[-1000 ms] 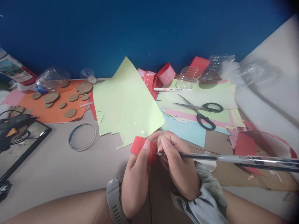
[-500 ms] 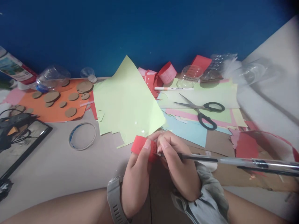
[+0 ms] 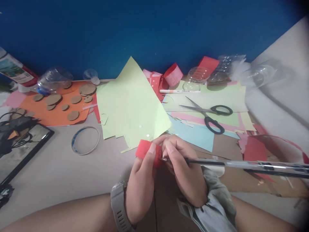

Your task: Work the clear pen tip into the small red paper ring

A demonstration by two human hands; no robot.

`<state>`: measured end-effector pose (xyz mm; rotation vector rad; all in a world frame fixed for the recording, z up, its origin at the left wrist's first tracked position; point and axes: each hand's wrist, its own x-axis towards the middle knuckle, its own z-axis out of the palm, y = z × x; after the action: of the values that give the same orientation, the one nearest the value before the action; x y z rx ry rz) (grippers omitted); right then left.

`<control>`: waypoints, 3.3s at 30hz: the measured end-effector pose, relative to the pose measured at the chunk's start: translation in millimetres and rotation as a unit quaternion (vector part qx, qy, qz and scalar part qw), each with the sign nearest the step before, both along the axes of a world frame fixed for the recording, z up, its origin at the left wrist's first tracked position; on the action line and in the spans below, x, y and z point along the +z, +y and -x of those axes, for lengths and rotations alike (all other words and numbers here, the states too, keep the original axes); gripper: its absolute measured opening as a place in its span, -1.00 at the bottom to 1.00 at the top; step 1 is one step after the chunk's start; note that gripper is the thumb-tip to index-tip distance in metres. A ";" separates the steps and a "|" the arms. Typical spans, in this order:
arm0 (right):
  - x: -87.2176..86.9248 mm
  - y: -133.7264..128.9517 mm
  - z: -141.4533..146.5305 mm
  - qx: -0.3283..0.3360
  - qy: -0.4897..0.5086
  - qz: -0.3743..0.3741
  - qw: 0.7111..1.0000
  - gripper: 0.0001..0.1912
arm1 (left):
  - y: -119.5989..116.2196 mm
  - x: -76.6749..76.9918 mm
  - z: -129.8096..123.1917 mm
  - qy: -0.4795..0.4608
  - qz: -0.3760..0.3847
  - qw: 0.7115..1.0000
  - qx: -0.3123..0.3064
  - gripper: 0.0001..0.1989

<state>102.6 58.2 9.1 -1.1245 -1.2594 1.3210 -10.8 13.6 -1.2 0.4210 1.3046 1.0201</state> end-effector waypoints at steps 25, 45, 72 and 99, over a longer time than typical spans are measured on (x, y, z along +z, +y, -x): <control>-0.6 -0.9 -1.3 0.014 -0.003 -0.015 1.000 -0.64 | 0.3 2.7 -0.7 0.008 0.020 1.000 0.015 -0.60; -5.9 -2.2 -1.9 0.030 0.016 -0.052 0.998 -0.61 | 3.5 11.2 -4.1 0.002 0.052 0.998 0.041 -0.59; -8.0 -3.5 -2.6 0.021 0.000 -0.050 0.999 -0.63 | 5.0 10.5 -3.4 0.012 0.043 0.999 0.026 -0.59; -4.0 -1.6 -0.4 0.030 0.014 -0.058 0.998 -0.60 | 5.3 13.2 -4.4 -0.019 0.017 0.999 0.027 -0.63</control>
<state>103.0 56.6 5.1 -0.9906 -1.3416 1.2869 -6.4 18.9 12.0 0.3394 1.3031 1.0452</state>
